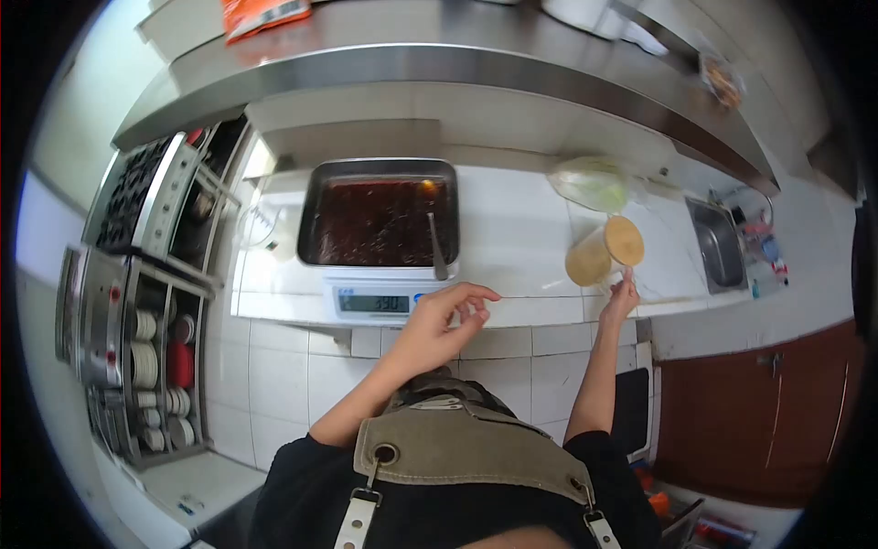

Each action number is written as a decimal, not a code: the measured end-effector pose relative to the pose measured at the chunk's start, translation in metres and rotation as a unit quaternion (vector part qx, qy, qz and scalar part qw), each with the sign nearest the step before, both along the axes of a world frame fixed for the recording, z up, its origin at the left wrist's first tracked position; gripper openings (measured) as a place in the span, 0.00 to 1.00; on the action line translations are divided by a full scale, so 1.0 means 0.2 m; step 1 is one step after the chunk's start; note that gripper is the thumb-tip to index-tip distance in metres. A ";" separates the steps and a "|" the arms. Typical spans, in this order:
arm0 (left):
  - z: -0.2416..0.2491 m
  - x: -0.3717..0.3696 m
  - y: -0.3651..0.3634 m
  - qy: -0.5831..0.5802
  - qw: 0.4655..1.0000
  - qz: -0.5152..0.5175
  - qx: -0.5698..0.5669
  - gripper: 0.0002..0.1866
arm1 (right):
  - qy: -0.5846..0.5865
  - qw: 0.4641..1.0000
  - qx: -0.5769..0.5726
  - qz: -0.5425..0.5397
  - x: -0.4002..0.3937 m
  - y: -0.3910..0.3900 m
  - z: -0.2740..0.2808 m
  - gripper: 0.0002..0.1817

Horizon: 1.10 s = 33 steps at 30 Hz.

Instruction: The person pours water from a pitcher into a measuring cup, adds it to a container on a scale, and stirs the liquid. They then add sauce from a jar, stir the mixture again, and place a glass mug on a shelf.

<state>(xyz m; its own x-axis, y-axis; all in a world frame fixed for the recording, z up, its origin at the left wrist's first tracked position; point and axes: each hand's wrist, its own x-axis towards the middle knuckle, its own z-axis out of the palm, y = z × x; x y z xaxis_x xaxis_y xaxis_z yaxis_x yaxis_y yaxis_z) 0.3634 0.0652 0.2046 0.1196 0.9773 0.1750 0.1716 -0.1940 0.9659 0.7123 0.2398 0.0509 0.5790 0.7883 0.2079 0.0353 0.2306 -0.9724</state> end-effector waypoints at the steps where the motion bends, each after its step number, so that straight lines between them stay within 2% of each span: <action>1: -0.03 -0.06 -0.04 -0.033 0.998 0.009 -0.062 0.12 | -0.003 1.000 -0.003 0.020 0.00 0.00 0.01 0.26; 2: -0.09 -0.11 -0.06 -0.066 0.992 0.011 -0.110 0.14 | -0.014 1.000 0.013 0.022 0.00 0.00 0.02 0.25; 3: -0.15 -0.15 -0.08 -0.070 0.991 0.027 -0.111 0.14 | -0.024 0.999 0.029 0.022 -0.02 -0.01 0.05 0.24; 5: -0.26 -0.21 -0.10 -0.133 0.963 0.029 -0.233 0.19 | -0.032 0.998 0.038 0.050 -0.08 -0.02 0.16 0.23; 6: -0.29 -0.23 -0.10 -0.134 0.960 0.029 -0.246 0.24 | -0.040 0.996 0.050 0.062 -0.11 -0.04 0.22 0.23; 7: -0.30 -0.23 -0.08 -0.138 0.959 0.031 -0.247 0.24 | -0.044 0.996 0.048 0.065 -0.14 -0.05 0.28 0.23; 10: -0.28 -0.20 0.00 -0.183 0.942 0.032 -0.280 0.29 | -0.047 0.983 0.043 0.170 -0.32 -0.07 0.46 0.23; 13: -0.26 -0.19 0.06 -0.184 0.946 0.017 -0.268 0.29 | -0.094 0.971 0.040 0.214 -0.53 -0.12 0.57 0.25; 14: -0.25 -0.18 0.08 -0.209 0.937 0.045 -0.278 0.24 | -0.099 0.969 0.040 0.222 -0.59 -0.13 0.59 0.25; 15: -0.27 -0.19 0.09 -0.216 0.935 0.051 -0.277 0.24 | -0.096 0.965 0.038 0.243 -0.64 -0.14 0.61 0.26; 17: -0.31 -0.21 0.09 -0.221 0.941 0.048 -0.250 0.17 | -0.095 0.958 0.034 0.268 -0.71 -0.15 0.64 0.27; 20: -0.31 -0.25 0.07 -0.242 0.938 0.059 -0.240 0.15 | -0.127 0.948 0.019 0.290 -0.79 -0.15 0.69 0.27; 28: -0.26 -0.29 0.09 -0.218 0.928 0.103 -0.284 0.15 | -0.288 0.907 0.021 0.307 -0.90 -0.13 0.82 0.28; 33: -0.24 -0.29 0.08 -0.223 0.934 0.118 -0.254 0.15 | -0.317 0.899 0.011 0.301 -0.88 -0.09 0.84 0.28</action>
